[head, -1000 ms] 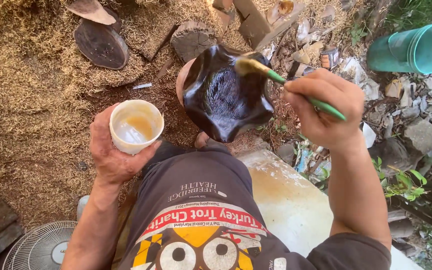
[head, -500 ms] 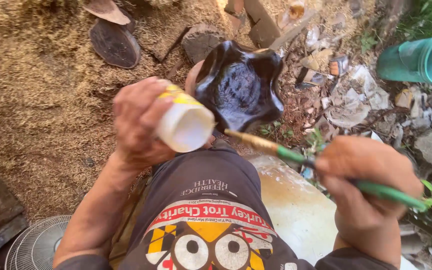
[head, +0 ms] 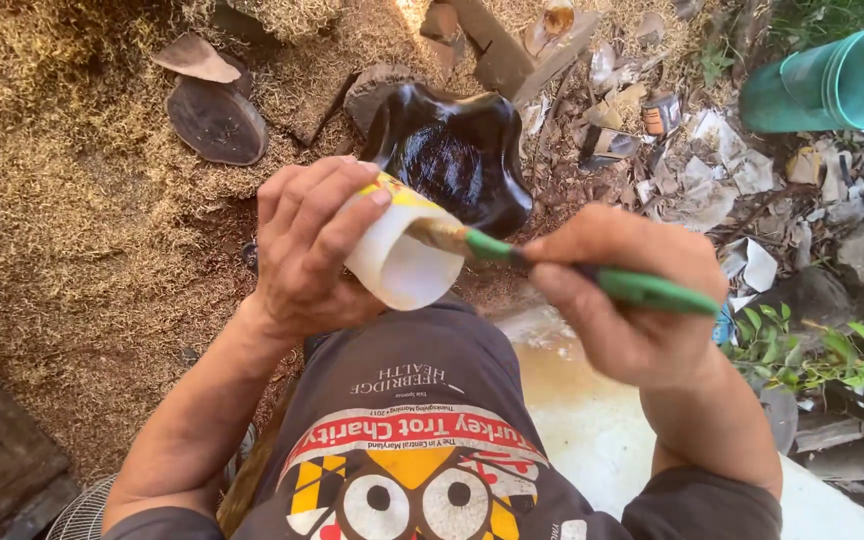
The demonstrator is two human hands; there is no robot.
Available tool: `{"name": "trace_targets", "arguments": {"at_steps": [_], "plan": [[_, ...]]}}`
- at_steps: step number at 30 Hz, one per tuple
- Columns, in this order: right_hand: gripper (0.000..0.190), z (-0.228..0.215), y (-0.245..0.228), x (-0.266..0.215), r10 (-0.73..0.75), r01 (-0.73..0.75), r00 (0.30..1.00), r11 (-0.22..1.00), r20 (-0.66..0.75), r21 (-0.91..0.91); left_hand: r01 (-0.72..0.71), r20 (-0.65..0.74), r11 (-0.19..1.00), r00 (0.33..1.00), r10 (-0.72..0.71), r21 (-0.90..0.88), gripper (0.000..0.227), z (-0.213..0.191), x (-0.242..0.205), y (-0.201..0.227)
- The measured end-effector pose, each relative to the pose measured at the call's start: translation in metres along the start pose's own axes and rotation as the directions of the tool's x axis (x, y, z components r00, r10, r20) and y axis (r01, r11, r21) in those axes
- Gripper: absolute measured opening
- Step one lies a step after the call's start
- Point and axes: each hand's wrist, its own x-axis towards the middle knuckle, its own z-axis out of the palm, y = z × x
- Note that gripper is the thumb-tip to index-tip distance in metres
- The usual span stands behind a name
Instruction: The person sits holding a small cup of dark liquid finish and uses a brush to coat carved wooden objects, first a star-shaped bowl and then a large turned wooden vessel, working the liquid over their surfaces. At the end the person sets the brush in the cup and lifts a large wooden slab aside.
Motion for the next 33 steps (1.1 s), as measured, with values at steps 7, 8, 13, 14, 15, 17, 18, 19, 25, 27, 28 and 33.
{"name": "trace_targets", "arguments": {"at_steps": [7,8,13,14,15,17,18,19,25,27,28,33], "plan": [[0.009,-0.02,0.062,-0.021,0.204,-0.067,0.95,0.872,-0.235,0.485,0.157,0.039,0.974,0.985,-0.165,0.165,0.073,0.003,-0.022,-0.023],[0.007,-0.022,0.075,-0.021,0.24,-0.154,0.959,0.889,-0.153,0.431,0.165,0.032,0.968,0.984,-0.174,0.188,0.075,0.0,-0.03,-0.031],[0.004,-0.028,0.093,0.002,0.259,-0.259,0.964,0.966,0.055,-0.01,0.235,0.011,0.946,0.97,-0.243,0.225,0.078,-0.028,-0.052,-0.049],[0.004,-0.032,0.085,0.011,0.152,-0.145,0.988,0.979,0.04,-0.144,0.272,-0.015,0.937,0.961,-0.276,0.219,0.077,-0.033,-0.057,-0.051],[0.005,-0.036,0.076,0.019,0.044,-0.031,0.998,0.961,0.043,-0.276,0.313,-0.042,0.926,0.95,-0.311,0.21,0.076,-0.038,-0.064,-0.052],[0.01,-0.037,0.063,0.028,-0.122,0.163,0.984,0.918,0.133,-0.362,0.331,-0.06,0.918,0.943,-0.326,0.217,0.075,-0.04,-0.069,-0.051],[0.016,-0.036,0.057,0.033,-0.272,0.35,0.933,0.836,0.235,-0.423,0.349,-0.076,0.91,0.937,-0.341,0.224,0.075,-0.041,-0.072,-0.05],[0.016,-0.03,0.051,0.032,-0.271,0.351,0.932,0.836,0.239,-0.422,0.353,-0.078,0.909,0.936,-0.344,0.223,0.075,-0.042,-0.069,-0.046],[0.022,0.002,0.02,0.002,-0.147,0.5,0.801,0.698,0.58,-0.512,0.36,-0.114,0.917,0.932,-0.344,0.174,0.085,-0.039,-0.084,-0.044],[0.017,0.007,0.012,-0.008,-0.221,0.502,0.77,0.789,0.599,-0.354,0.4,-0.109,0.907,0.915,-0.388,0.129,0.082,-0.039,-0.089,-0.043],[0.017,0.006,0.016,-0.008,-0.219,0.502,0.769,0.788,0.6,-0.356,0.401,-0.111,0.908,0.915,-0.388,0.126,0.082,-0.037,-0.09,-0.042],[0.005,-0.022,0.078,-0.004,0.061,-0.006,0.975,0.969,0.214,-0.248,0.4,-0.111,0.908,0.915,-0.388,0.124,0.085,-0.03,-0.092,-0.035]]}}
